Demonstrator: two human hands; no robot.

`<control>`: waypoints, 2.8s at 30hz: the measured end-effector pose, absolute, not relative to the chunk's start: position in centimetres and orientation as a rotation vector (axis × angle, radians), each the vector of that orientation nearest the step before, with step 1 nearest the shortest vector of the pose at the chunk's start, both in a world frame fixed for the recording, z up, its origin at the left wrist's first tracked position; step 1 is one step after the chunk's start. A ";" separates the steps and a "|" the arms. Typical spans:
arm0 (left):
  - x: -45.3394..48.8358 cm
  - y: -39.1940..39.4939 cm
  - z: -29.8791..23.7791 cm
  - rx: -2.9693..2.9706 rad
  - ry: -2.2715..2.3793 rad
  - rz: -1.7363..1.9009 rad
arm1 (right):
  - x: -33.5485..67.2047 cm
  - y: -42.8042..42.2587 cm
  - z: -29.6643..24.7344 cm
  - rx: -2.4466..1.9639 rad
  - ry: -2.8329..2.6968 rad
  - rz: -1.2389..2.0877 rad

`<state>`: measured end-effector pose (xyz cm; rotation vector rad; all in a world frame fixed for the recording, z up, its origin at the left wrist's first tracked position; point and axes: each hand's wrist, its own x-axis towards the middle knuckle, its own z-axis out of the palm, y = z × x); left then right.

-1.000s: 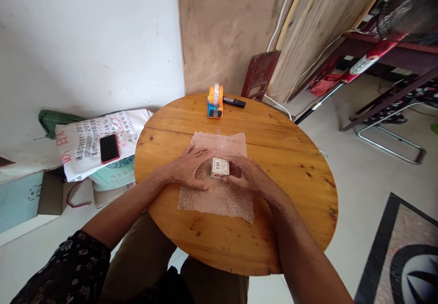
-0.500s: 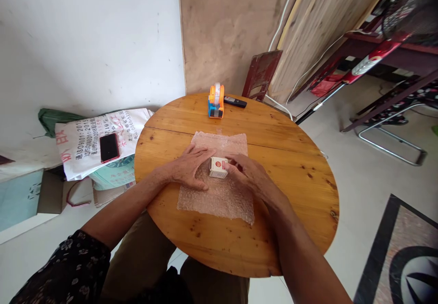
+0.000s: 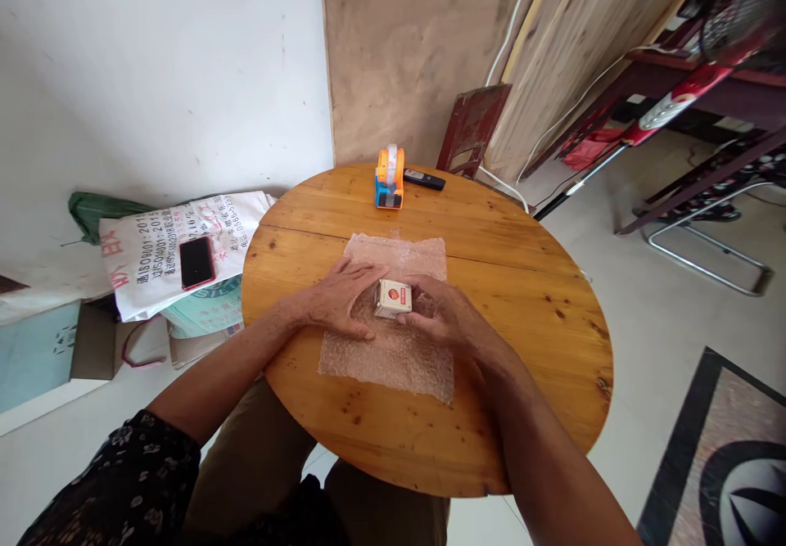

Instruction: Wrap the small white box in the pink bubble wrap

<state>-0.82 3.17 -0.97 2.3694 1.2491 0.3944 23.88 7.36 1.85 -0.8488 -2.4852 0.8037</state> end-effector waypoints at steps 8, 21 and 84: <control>-0.9 3.2 -0.9 2.372 1.228 0.387 | 23.4 6.6 2.7 -0.936 -2.535 0.792; -1.4 3.7 -0.6 2.389 1.170 0.380 | 23.4 6.5 2.7 -0.951 -2.608 0.686; 4.0 2.1 0.7 1.233 1.285 1.189 | 25.3 8.7 1.7 -1.139 -2.192 0.674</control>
